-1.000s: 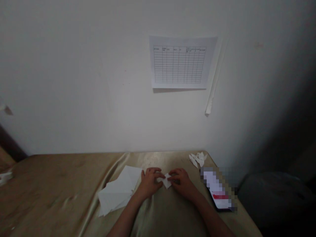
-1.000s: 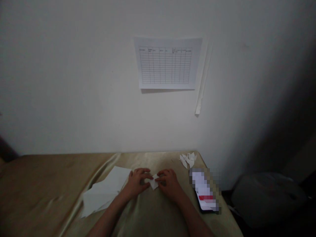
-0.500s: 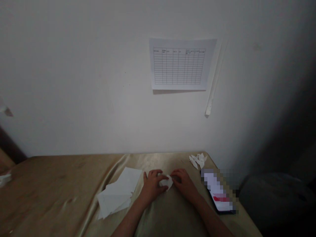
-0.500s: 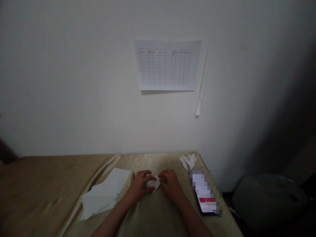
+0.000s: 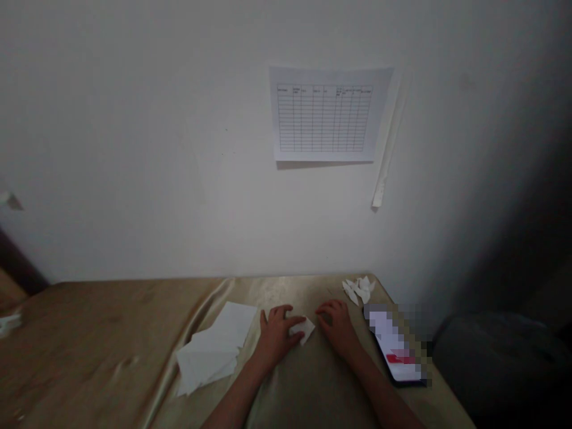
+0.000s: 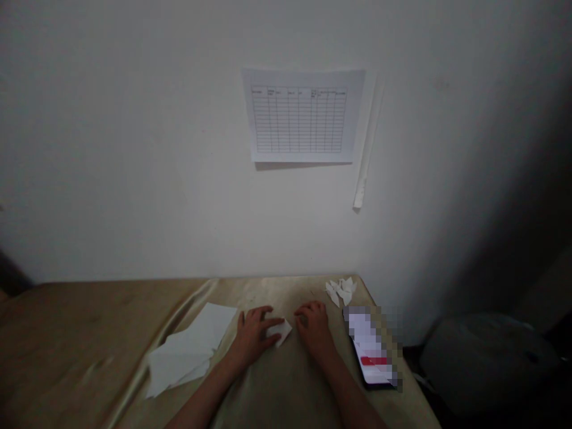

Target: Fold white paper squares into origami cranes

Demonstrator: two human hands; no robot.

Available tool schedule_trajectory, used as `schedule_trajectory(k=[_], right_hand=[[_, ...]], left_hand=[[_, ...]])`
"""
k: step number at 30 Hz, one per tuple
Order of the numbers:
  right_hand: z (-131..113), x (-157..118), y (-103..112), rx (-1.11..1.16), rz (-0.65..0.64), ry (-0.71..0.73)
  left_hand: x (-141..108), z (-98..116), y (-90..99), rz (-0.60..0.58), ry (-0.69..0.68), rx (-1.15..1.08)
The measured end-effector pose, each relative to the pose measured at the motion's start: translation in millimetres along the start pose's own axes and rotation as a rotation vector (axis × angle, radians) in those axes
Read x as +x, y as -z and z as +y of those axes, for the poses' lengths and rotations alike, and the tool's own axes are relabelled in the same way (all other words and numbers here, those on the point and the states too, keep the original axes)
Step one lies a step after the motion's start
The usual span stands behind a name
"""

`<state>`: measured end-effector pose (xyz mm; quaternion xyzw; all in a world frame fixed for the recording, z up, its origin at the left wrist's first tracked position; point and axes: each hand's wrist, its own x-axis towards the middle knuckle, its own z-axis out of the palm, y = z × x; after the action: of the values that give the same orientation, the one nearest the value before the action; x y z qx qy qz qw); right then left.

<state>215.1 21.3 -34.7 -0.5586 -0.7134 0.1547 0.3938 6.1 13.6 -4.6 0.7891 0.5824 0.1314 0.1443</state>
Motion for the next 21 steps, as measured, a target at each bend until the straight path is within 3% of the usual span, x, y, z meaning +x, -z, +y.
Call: schedule_trajectory(k=[14, 21], right_hand=[[-1.1, -1.3, 1.5, -0.028, -0.033, -0.012], [-1.6, -1.9, 0.2, -0.053, -0.032, -0.009]], left_hand=[[0.4, 1.3, -1.6, 0.002, -0.012, 0.061], [0.0, 0.8, -2.0, 0.036, -0.081, 0.081]])
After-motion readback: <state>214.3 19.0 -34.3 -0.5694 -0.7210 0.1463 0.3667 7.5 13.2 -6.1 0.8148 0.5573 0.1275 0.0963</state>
